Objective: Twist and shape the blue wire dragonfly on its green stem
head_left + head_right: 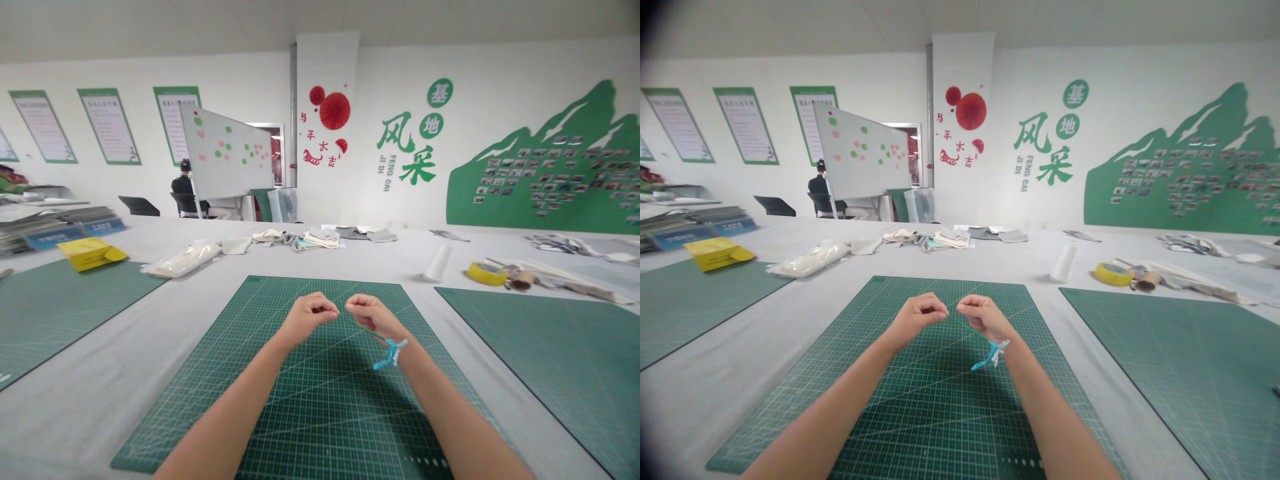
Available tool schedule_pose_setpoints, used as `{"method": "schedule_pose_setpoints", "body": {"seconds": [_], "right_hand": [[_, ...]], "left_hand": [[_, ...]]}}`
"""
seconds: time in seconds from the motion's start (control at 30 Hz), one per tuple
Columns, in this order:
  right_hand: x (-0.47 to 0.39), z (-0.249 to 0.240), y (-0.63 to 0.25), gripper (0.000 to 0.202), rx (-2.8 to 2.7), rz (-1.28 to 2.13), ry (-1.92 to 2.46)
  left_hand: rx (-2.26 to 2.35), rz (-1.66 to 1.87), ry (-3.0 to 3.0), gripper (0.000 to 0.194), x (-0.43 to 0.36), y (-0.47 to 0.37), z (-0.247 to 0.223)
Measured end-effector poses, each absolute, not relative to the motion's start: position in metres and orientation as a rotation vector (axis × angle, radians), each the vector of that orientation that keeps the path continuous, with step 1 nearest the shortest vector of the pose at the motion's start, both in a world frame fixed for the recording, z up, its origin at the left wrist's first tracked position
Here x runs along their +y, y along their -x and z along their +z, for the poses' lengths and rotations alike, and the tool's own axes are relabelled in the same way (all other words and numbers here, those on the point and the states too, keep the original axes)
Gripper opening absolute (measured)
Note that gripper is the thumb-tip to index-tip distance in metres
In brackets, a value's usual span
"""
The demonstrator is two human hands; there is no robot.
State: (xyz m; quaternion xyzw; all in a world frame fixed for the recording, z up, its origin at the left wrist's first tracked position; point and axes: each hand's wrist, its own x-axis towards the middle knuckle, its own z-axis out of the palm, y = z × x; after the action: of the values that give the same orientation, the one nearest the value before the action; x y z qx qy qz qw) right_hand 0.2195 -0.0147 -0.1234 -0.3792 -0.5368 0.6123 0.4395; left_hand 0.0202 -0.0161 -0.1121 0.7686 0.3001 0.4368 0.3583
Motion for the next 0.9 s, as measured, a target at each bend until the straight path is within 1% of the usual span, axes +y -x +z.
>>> {"method": "schedule_pose_setpoints", "body": {"seconds": [0.2,0.37,0.53,0.63,0.73,0.77,0.83,0.9], "right_hand": [[-0.021,-0.127,-0.198,0.024,-1.317,1.528,0.974],[-0.027,-0.126,-0.189,0.017,-1.349,1.584,0.946],[-0.026,-0.127,-0.189,0.017,-1.352,1.550,0.973],[-0.019,-0.135,-0.191,0.015,-1.434,1.301,1.062],[-0.009,-0.146,-0.196,0.011,-1.610,0.909,1.172],[-0.007,-0.149,-0.197,0.016,-1.647,0.776,1.208],[-0.004,-0.153,-0.197,0.036,-1.652,0.553,1.262],[-0.007,-0.153,-0.195,0.052,-1.609,0.449,1.267]], "left_hand": [[0.790,1.176,-1.828,0.014,-0.014,-0.019,-0.113],[0.835,1.214,-1.813,0.016,-0.012,-0.019,-0.116],[0.866,1.229,-1.814,0.016,-0.013,-0.020,-0.114],[0.892,1.228,-1.764,0.017,-0.014,-0.020,-0.113],[0.907,1.231,-1.657,0.021,-0.012,-0.020,-0.115],[0.910,1.235,-1.618,0.022,-0.011,-0.020,-0.117],[0.918,1.243,-1.559,0.024,-0.009,-0.019,-0.119],[0.935,1.250,-1.535,0.024,-0.007,-0.019,-0.121]]}}
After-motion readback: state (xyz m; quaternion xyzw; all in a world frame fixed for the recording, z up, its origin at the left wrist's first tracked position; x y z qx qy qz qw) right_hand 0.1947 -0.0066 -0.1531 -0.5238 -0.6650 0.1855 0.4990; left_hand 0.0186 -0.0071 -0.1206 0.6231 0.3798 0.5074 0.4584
